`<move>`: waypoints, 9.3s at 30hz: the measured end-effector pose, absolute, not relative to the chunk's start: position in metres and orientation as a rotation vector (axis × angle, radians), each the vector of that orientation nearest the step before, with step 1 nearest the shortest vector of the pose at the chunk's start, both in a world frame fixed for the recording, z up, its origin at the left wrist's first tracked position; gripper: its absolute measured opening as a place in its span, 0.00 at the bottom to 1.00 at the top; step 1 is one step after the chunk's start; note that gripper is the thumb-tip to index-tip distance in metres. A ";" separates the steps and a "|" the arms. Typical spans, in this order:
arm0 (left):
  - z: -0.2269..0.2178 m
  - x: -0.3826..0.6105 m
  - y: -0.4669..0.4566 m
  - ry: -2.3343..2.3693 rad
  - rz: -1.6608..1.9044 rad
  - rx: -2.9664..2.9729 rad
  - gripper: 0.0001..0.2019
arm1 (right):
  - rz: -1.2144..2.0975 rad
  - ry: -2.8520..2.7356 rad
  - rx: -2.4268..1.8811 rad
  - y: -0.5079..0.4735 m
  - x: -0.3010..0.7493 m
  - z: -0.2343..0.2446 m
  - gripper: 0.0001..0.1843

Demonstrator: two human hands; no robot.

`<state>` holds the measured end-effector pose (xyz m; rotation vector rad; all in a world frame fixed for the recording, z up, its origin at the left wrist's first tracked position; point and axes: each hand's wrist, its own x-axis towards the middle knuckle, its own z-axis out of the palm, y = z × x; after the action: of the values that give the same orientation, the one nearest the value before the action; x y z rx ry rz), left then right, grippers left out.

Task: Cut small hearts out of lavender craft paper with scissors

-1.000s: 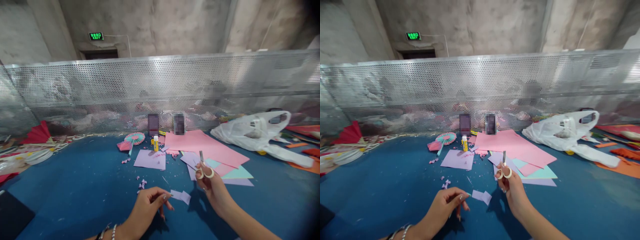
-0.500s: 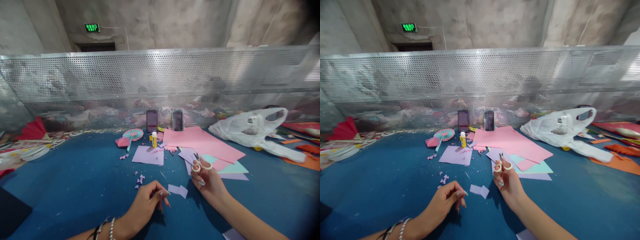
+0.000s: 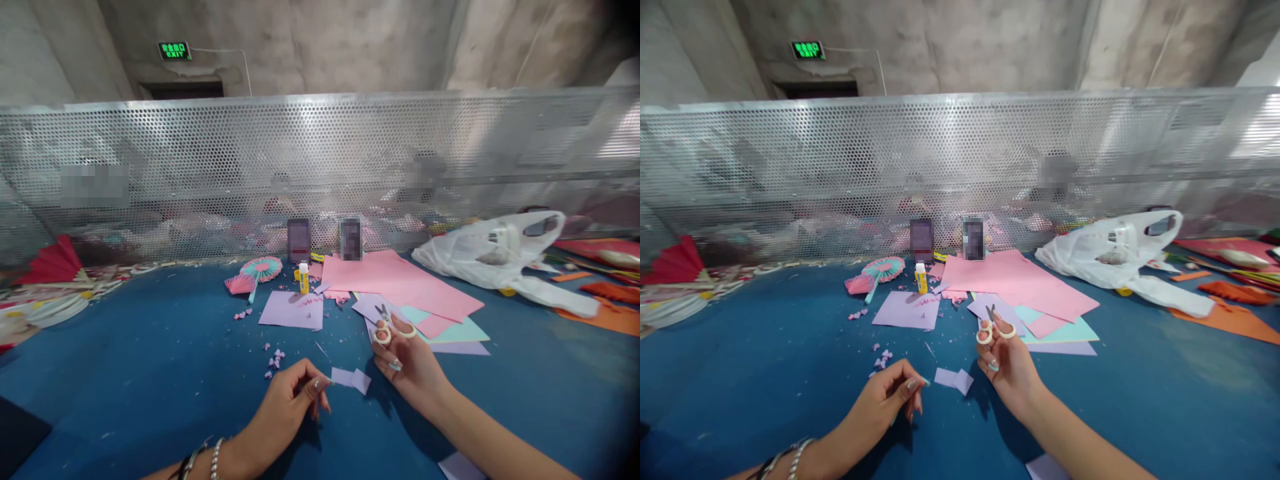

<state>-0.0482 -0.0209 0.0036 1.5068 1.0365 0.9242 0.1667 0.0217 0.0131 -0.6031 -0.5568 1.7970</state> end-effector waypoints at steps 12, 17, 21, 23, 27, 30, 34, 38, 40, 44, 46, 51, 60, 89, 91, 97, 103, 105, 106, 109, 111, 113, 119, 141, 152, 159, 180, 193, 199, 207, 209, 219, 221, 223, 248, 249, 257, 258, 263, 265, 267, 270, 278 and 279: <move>0.005 -0.049 -0.022 1.024 0.929 1.477 0.15 | 1.832 -0.523 -0.598 0.022 0.167 0.011 0.11; 0.008 -0.048 -0.017 1.075 0.927 1.471 0.16 | 1.865 -0.519 -0.556 0.023 0.168 0.011 0.10; 0.009 -0.050 -0.014 1.114 0.931 1.413 0.18 | 1.885 -0.660 -0.589 0.021 0.168 0.014 0.11; 0.009 -0.051 -0.013 1.123 0.940 1.365 0.18 | 1.853 -0.834 -0.651 0.018 0.167 0.014 0.13; 0.011 -0.052 -0.013 1.170 0.991 1.266 0.19 | 1.795 -1.352 -0.851 0.009 0.163 0.014 0.14; 0.012 -0.051 -0.013 1.198 1.005 1.250 0.19 | 1.861 -1.726 -0.876 0.003 0.160 0.013 0.13; 0.013 -0.050 -0.013 1.211 0.997 1.271 0.23 | 1.764 -1.979 -0.910 0.002 0.159 0.013 0.14; 0.013 -0.050 -0.013 1.179 0.986 1.294 0.22 | 1.767 -2.035 -0.944 0.003 0.157 0.012 0.16; 0.012 -0.051 -0.013 1.162 0.961 1.314 0.22 | 1.763 -2.039 -0.947 0.003 0.156 0.013 0.17; 0.009 -0.052 -0.012 1.126 0.941 1.329 0.20 | 1.753 -2.055 -0.907 0.002 0.156 0.017 0.16; 0.008 -0.052 -0.012 1.097 0.943 1.313 0.19 | 1.774 -2.050 -0.883 0.003 0.158 0.017 0.16; 0.006 -0.051 -0.013 0.956 0.955 1.328 0.16 | 1.925 -1.994 -0.772 0.008 0.165 0.016 0.15; 0.008 -0.052 -0.018 0.931 0.971 1.317 0.09 | 2.088 -1.996 -0.746 0.008 0.169 0.016 0.15; 0.009 -0.052 -0.023 0.894 0.781 1.357 0.10 | 2.029 -2.056 -0.711 -0.007 0.160 0.021 0.17; 0.010 -0.052 -0.023 0.911 0.767 1.370 0.10 | 2.031 -2.070 -0.703 -0.008 0.161 0.022 0.18; 0.014 -0.053 -0.027 0.870 0.728 1.463 0.09 | 2.010 -2.147 -0.686 -0.011 0.163 0.027 0.19; 0.015 -0.053 -0.029 0.848 0.722 1.493 0.09 | 2.027 -2.105 -0.662 -0.013 0.162 0.026 0.20; 0.015 -0.052 -0.029 0.843 0.727 1.495 0.09 | 2.025 -2.099 -0.663 -0.014 0.161 0.026 0.20; 0.015 -0.052 -0.029 0.838 0.730 1.501 0.09 | 2.009 -2.106 -0.666 -0.015 0.160 0.025 0.20; 0.016 -0.052 -0.029 0.834 0.735 1.522 0.09 | 1.954 -2.139 -0.668 -0.016 0.158 0.026 0.19; 0.017 -0.053 -0.029 0.832 0.738 1.532 0.09 | 1.923 -2.157 -0.673 -0.017 0.158 0.028 0.19; 0.017 -0.053 -0.029 0.836 0.746 1.533 0.09 | 1.919 -2.165 -0.684 -0.017 0.158 0.028 0.19; 0.017 -0.053 -0.029 0.881 0.760 1.542 0.10 | 1.905 -2.193 -0.702 -0.018 0.158 0.029 0.18; 0.015 -0.052 -0.028 0.996 0.758 1.649 0.09 | 1.582 -2.253 -0.758 -0.018 0.150 0.014 0.05; 0.014 -0.052 -0.026 0.994 0.726 1.632 0.11 | 1.557 -2.309 -0.718 -0.017 0.153 0.010 0.09; 0.013 -0.053 -0.026 0.980 0.706 1.615 0.12 | 1.576 -2.297 -0.696 -0.017 0.153 0.009 0.10; 0.015 -0.052 -0.027 0.966 0.689 1.641 0.12 | 1.713 -2.256 -0.729 -0.017 0.155 0.016 0.12; 0.016 -0.052 -0.026 0.941 0.652 1.651 0.12 | 1.915 -2.178 -0.768 -0.013 0.157 0.012 0.17; 0.014 -0.052 -0.026 0.936 0.645 1.598 0.13 | 1.877 -2.180 -0.776 -0.014 0.155 0.013 0.18; 0.016 -0.052 -0.026 0.958 0.628 1.671 0.13 | 1.900 -2.175 -0.779 -0.014 0.155 0.013 0.17; 0.015 -0.053 -0.027 0.956 0.623 1.673 0.13 | 1.895 -2.176 -0.775 -0.014 0.156 0.013 0.17; 0.013 -0.051 -0.025 0.973 0.632 1.709 0.13 | 1.944 -2.167 -0.762 -0.013 0.157 0.008 0.10; 0.013 -0.052 -0.025 0.971 0.626 1.717 0.14 | 1.960 -2.157 -0.757 -0.013 0.157 0.009 0.08; 0.014 -0.052 -0.025 0.975 0.623 1.730 0.14 | 1.947 -2.155 -0.753 -0.012 0.156 0.008 0.07; 0.019 -0.051 -0.028 0.971 0.597 1.783 0.11 | 1.970 -2.171 -0.708 -0.013 0.159 0.008 0.05; 0.019 -0.051 -0.027 0.972 0.597 1.781 0.11 | 1.972 -2.172 -0.707 -0.013 0.159 0.008 0.05; 0.019 -0.050 -0.027 0.951 0.608 1.782 0.10 | 1.949 -2.174 -0.689 -0.012 0.160 0.007 0.04; 0.020 -0.050 -0.027 0.948 0.607 1.783 0.10 | 1.951 -2.171 -0.684 -0.012 0.160 0.006 0.04; 0.020 -0.051 -0.027 0.933 0.615 1.798 0.09 | 1.968 -2.175 -0.695 -0.012 0.160 0.005 0.05; 0.020 -0.051 -0.028 0.927 0.615 1.797 0.09 | 1.953 -2.198 -0.706 -0.012 0.159 0.009 0.07; 0.019 -0.052 -0.028 0.918 0.614 1.792 0.10 | 1.948 -2.219 -0.726 -0.013 0.158 0.013 0.09; 0.019 -0.053 -0.027 0.908 0.612 1.792 0.10 | 1.972 -2.219 -0.742 -0.014 0.156 0.018 0.10; 0.019 -0.052 -0.027 0.885 0.613 1.777 0.11 | 1.980 -2.223 -0.711 -0.013 0.157 0.014 0.11; 0.019 -0.052 -0.027 0.885 0.612 1.775 0.11 | 1.971 -2.225 -0.706 -0.013 0.157 0.014 0.12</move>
<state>-0.0521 -0.0271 0.0188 1.7749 0.8854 0.6115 0.1573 -0.0132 0.0144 -0.7058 -2.2253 1.9711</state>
